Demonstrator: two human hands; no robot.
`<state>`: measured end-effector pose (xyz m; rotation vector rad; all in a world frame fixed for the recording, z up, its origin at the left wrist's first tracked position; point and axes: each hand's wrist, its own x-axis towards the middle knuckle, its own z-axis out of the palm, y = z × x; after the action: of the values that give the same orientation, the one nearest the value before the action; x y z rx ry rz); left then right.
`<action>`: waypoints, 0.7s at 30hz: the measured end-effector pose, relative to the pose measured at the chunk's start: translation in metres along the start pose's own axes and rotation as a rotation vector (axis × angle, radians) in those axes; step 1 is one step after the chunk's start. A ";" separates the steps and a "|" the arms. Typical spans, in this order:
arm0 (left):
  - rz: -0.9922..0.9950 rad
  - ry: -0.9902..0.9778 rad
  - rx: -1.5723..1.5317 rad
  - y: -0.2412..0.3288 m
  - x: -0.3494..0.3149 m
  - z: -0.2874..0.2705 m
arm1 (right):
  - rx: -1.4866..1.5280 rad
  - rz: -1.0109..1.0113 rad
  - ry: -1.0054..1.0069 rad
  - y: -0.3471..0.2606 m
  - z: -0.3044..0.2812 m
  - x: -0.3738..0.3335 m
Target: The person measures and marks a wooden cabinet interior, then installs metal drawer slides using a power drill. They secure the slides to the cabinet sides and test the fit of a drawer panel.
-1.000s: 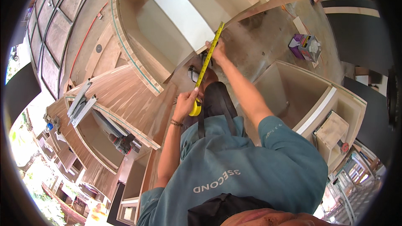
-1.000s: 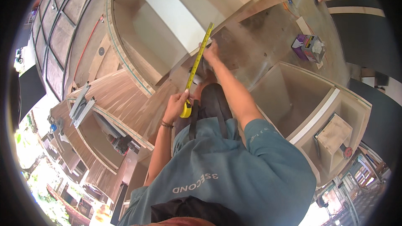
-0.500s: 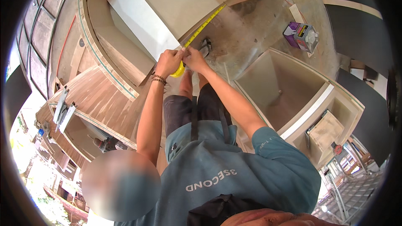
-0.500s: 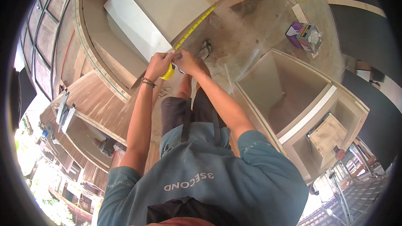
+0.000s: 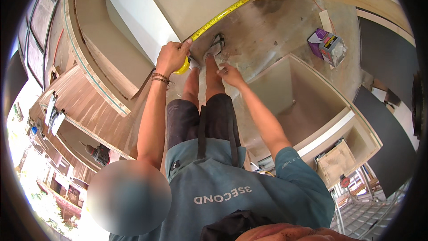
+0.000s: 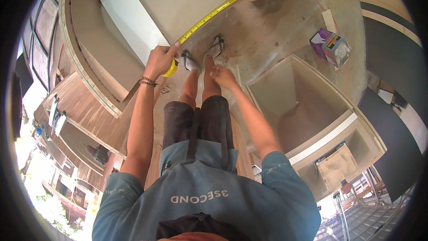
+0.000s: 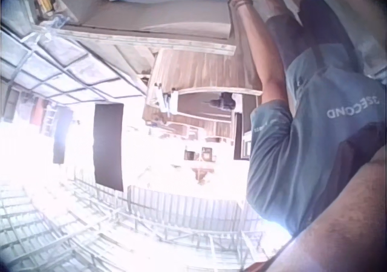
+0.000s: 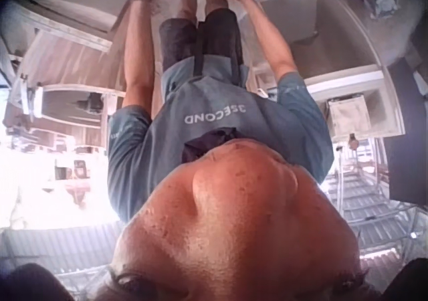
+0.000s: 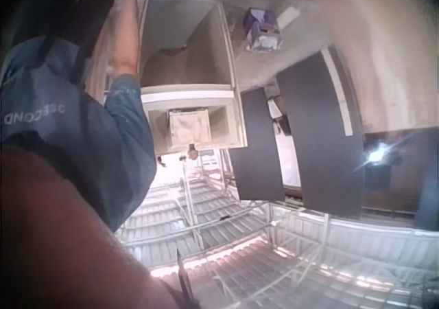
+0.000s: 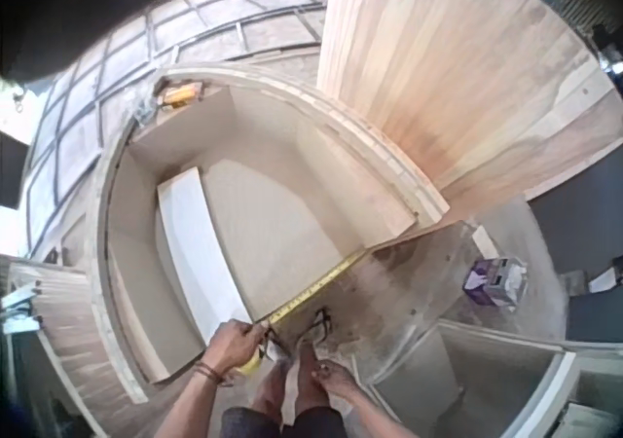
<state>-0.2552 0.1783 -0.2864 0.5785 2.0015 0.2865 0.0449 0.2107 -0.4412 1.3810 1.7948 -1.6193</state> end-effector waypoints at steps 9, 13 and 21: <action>-0.069 0.132 0.341 0.030 0.000 0.006 | -0.799 -0.169 -0.479 0.050 0.113 0.010; -0.016 0.198 0.382 0.030 0.002 0.009 | -0.866 -0.149 -0.554 0.033 0.108 0.014; 0.003 0.257 0.280 0.026 -0.004 0.008 | 0.113 -0.451 0.112 -0.240 -0.151 -0.098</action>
<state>-0.2391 0.1984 -0.2762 0.7506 2.3099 0.0835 -0.0571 0.3370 -0.1896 1.1891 2.2341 -1.9202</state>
